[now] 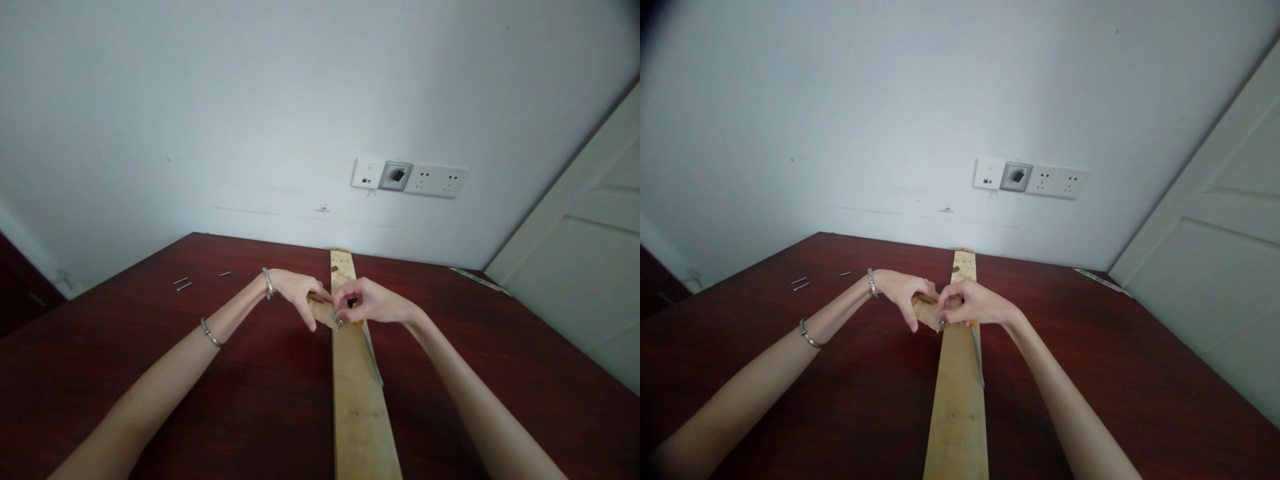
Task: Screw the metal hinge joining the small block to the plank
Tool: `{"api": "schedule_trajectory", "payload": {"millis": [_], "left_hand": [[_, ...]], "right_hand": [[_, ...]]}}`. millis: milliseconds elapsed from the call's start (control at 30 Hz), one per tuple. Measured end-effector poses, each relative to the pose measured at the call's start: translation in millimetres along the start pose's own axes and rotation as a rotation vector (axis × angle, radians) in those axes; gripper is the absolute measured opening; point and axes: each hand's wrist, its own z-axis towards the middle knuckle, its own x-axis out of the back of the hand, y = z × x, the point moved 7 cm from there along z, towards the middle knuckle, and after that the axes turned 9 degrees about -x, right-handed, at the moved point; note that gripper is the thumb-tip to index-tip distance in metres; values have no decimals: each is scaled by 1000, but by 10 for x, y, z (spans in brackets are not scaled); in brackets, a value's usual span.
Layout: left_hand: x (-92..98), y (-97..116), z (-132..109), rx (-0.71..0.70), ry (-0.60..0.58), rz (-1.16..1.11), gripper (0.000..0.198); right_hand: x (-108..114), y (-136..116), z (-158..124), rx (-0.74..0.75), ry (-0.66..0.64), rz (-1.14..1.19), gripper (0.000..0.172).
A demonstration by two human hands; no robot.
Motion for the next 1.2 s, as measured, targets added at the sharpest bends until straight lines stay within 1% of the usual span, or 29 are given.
{"api": "schedule_trajectory", "payload": {"millis": [100, 267, 400, 567, 633, 733, 833, 967, 1067, 1200], "left_hand": [[2, -22, 10, -4, 18, -17, 63], [35, -67, 8, 24, 86, 12, 64], [32, -141, -11, 128, 78, 96, 74], [-7, -193, -2, 197, 46, 164, 84], [5, -258, -10, 255, 70, 219, 89], [67, -407, -70, 360, 130, 313, 91], [178, -557, -204, 449, 197, 399, 92], [303, -698, -505, 535, 293, 424, 90], [274, -799, -807, 590, 312, 408, 90], [121, -954, -1269, 673, 281, 371, 91]], "right_hand": [[34, 11, -11, 3, 12, 24, 12], [88, 12, -1, 16, 81, -36, 10], [150, 4, -20, 8, 119, -22, 10], [240, 24, -76, -19, 140, 33, 10], [260, 40, -94, -28, 139, 55, 11], [284, 54, -111, -29, 150, 70, 12], [298, 66, -111, -32, 167, 77, 14], [279, 69, -84, -29, 171, 69, 15], [246, 56, -56, -18, 178, 24, 14], [194, 16, -27, -1, 185, -40, 12]]}}
